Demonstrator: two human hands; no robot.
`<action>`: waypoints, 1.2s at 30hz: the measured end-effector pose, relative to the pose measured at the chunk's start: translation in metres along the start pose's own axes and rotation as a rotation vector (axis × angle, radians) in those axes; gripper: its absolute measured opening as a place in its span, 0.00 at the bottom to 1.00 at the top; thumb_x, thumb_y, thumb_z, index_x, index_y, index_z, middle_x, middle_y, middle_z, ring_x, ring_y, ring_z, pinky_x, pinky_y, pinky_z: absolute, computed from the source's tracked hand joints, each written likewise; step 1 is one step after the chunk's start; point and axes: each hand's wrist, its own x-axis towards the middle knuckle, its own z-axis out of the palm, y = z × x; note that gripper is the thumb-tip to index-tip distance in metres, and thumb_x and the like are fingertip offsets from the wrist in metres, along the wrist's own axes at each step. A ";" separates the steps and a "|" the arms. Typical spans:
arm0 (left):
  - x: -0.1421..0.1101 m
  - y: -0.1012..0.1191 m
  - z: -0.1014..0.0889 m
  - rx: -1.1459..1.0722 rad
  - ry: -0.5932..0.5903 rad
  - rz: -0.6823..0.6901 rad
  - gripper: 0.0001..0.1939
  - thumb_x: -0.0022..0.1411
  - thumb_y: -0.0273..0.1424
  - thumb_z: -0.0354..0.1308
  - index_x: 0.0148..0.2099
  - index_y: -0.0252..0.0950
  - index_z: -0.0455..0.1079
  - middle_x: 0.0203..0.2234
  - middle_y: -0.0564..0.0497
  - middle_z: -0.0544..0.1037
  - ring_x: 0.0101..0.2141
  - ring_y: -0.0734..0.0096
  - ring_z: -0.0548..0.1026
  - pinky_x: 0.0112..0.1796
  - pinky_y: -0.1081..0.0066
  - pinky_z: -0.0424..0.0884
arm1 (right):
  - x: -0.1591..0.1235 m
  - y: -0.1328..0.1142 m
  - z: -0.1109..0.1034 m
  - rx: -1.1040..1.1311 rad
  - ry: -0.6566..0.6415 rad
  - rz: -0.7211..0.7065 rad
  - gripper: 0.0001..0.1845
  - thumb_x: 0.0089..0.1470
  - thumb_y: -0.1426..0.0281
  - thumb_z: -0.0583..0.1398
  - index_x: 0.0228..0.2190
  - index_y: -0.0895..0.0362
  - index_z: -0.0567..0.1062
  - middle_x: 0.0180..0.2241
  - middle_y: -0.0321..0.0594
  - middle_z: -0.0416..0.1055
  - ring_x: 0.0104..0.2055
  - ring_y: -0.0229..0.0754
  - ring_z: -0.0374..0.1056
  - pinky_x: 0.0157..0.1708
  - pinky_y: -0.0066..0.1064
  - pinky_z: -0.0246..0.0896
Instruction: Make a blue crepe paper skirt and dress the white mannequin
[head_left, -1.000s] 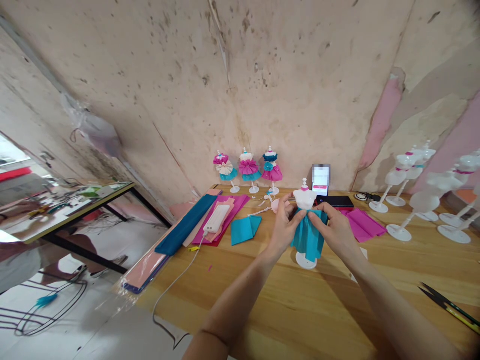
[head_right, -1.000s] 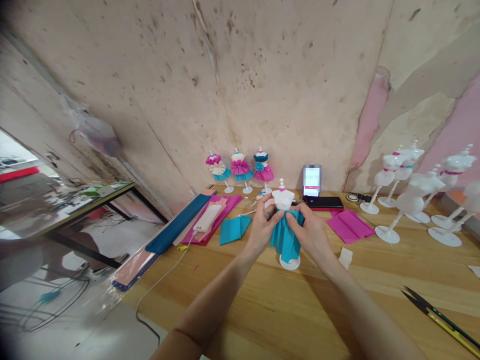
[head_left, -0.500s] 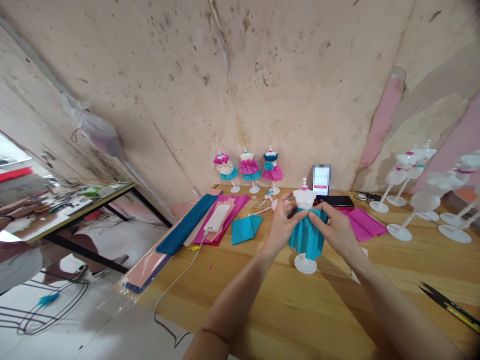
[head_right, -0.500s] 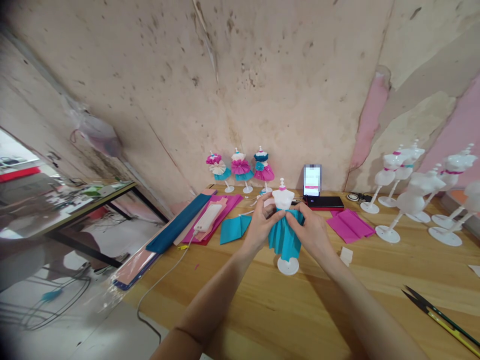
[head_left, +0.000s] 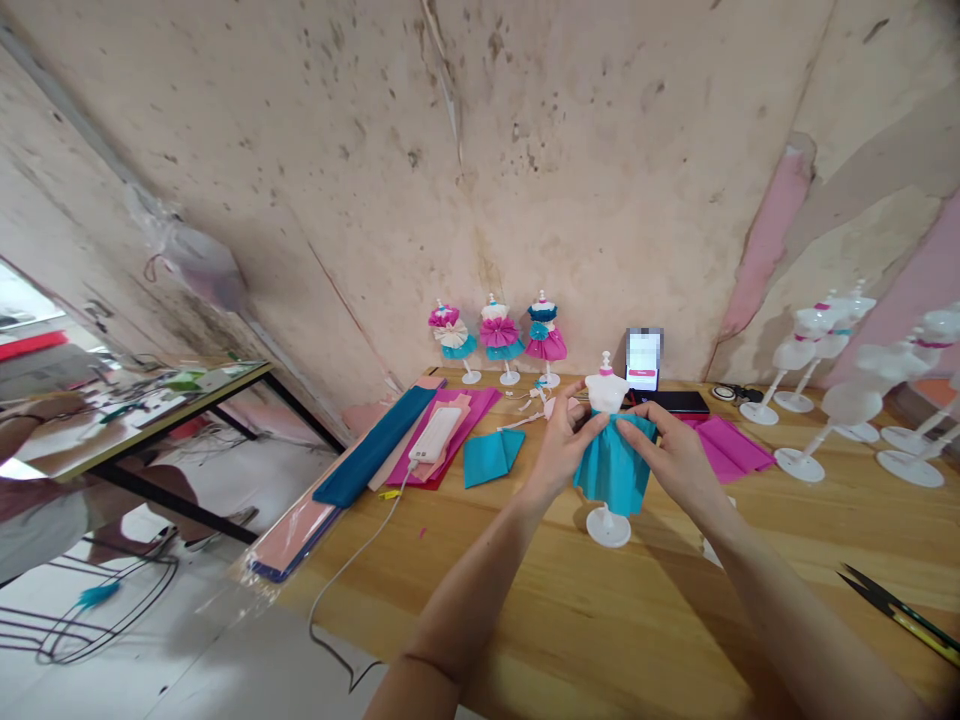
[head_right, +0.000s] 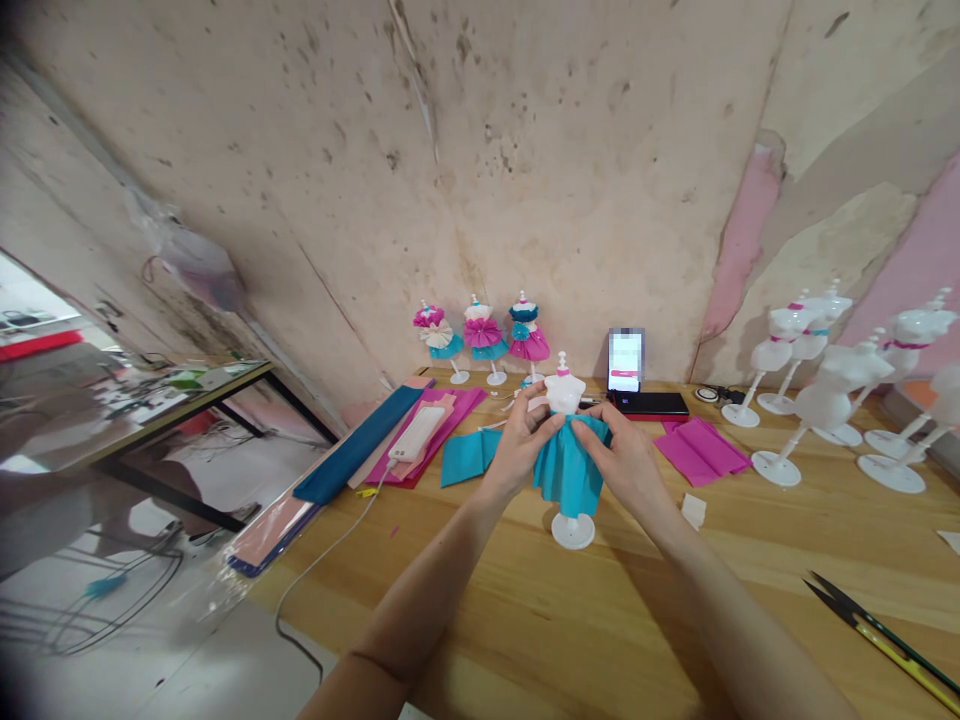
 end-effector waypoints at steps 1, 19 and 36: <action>0.000 0.000 0.000 -0.002 -0.001 -0.001 0.32 0.60 0.38 0.61 0.62 0.40 0.52 0.47 0.44 0.76 0.49 0.61 0.73 0.49 0.62 0.68 | 0.000 0.000 0.000 0.001 0.006 0.001 0.17 0.58 0.53 0.56 0.37 0.54 0.71 0.31 0.37 0.73 0.30 0.40 0.65 0.28 0.30 0.55; -0.002 -0.002 0.005 -0.002 0.016 0.001 0.35 0.59 0.40 0.62 0.63 0.40 0.51 0.44 0.45 0.76 0.48 0.62 0.74 0.51 0.60 0.67 | -0.004 -0.006 0.002 -0.002 0.024 0.021 0.16 0.57 0.55 0.56 0.36 0.55 0.72 0.28 0.37 0.72 0.27 0.40 0.64 0.25 0.30 0.54; -0.001 -0.002 0.006 -0.084 0.064 -0.009 0.36 0.55 0.36 0.66 0.61 0.40 0.53 0.44 0.45 0.77 0.47 0.63 0.75 0.49 0.63 0.68 | -0.005 -0.008 0.003 -0.033 0.060 0.021 0.14 0.56 0.57 0.56 0.36 0.55 0.72 0.27 0.36 0.72 0.27 0.40 0.63 0.26 0.30 0.54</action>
